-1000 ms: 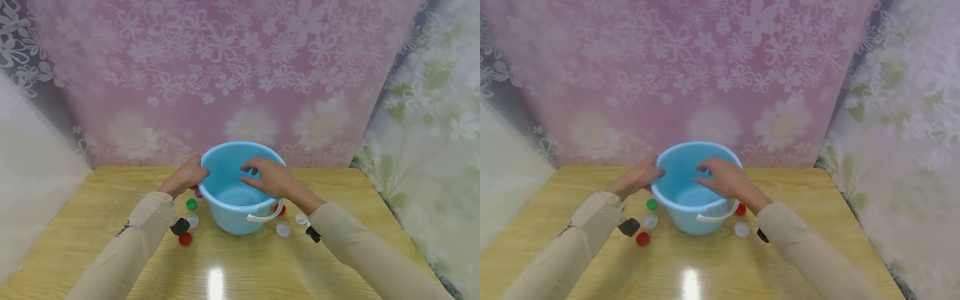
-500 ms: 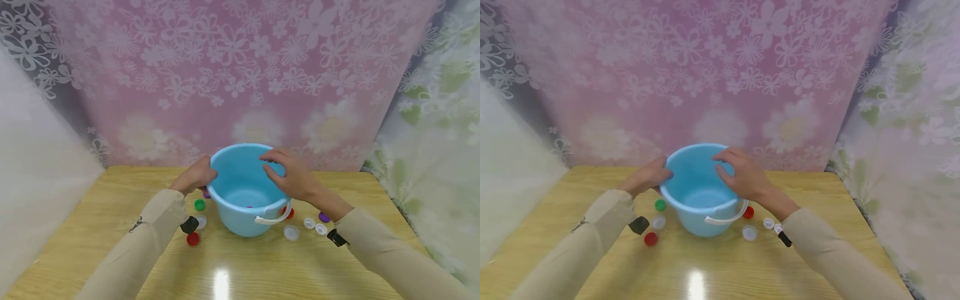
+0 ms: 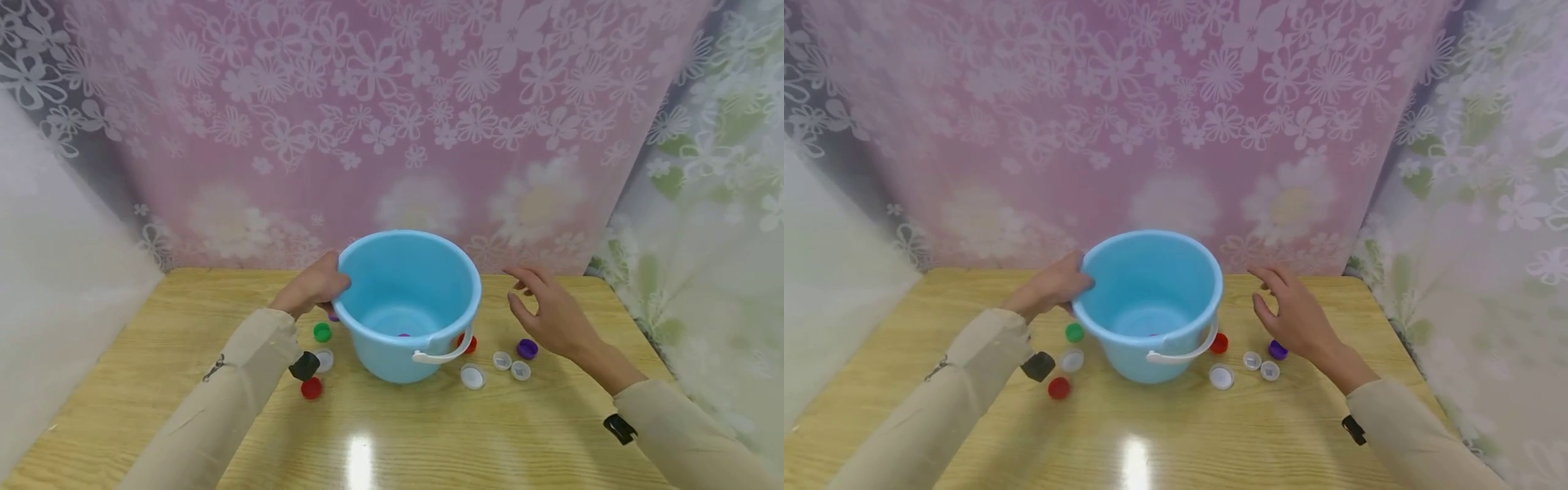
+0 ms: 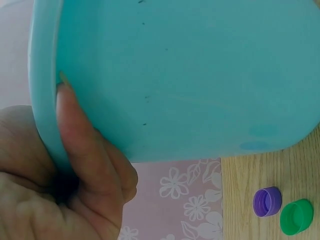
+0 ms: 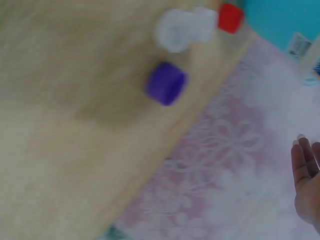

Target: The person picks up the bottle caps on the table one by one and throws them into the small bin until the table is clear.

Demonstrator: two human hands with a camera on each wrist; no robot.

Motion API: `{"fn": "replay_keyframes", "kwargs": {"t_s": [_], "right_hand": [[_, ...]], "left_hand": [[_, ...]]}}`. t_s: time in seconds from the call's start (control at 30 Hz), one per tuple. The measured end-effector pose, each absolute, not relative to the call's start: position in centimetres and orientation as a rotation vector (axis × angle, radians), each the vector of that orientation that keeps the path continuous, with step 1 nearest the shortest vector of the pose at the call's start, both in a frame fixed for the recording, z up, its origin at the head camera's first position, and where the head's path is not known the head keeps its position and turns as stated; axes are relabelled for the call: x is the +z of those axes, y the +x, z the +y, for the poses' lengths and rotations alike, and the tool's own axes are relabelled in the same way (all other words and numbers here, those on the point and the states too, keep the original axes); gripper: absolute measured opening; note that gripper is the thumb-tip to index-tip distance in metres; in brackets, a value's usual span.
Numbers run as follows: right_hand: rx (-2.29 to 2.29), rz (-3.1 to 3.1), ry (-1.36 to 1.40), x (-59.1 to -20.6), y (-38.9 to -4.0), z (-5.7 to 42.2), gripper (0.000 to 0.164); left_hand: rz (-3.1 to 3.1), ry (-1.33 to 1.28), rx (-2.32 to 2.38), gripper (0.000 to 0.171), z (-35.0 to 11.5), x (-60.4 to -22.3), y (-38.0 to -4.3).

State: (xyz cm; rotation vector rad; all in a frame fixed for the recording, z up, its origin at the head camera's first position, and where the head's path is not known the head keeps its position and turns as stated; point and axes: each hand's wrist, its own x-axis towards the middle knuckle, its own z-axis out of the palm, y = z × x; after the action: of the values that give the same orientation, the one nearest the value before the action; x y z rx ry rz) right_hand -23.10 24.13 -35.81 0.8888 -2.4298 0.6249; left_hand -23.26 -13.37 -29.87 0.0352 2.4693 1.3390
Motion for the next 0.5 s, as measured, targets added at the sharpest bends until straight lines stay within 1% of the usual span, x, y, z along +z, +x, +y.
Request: {"fn": "replay_keyframes", "kwargs": {"t_s": [0.23,0.5], "right_hand": [[0.607,-2.783,0.813,-39.5,-22.6,27.3,0.045],[0.587,-3.013,0.859,-41.6,-22.2,29.4,0.046]], "left_hand": [[2.481,-0.033,1.320,0.042,-13.1,-29.5,-23.3],[2.473,-0.019,1.317,0.042,-13.3,-29.8,-23.4]]}}
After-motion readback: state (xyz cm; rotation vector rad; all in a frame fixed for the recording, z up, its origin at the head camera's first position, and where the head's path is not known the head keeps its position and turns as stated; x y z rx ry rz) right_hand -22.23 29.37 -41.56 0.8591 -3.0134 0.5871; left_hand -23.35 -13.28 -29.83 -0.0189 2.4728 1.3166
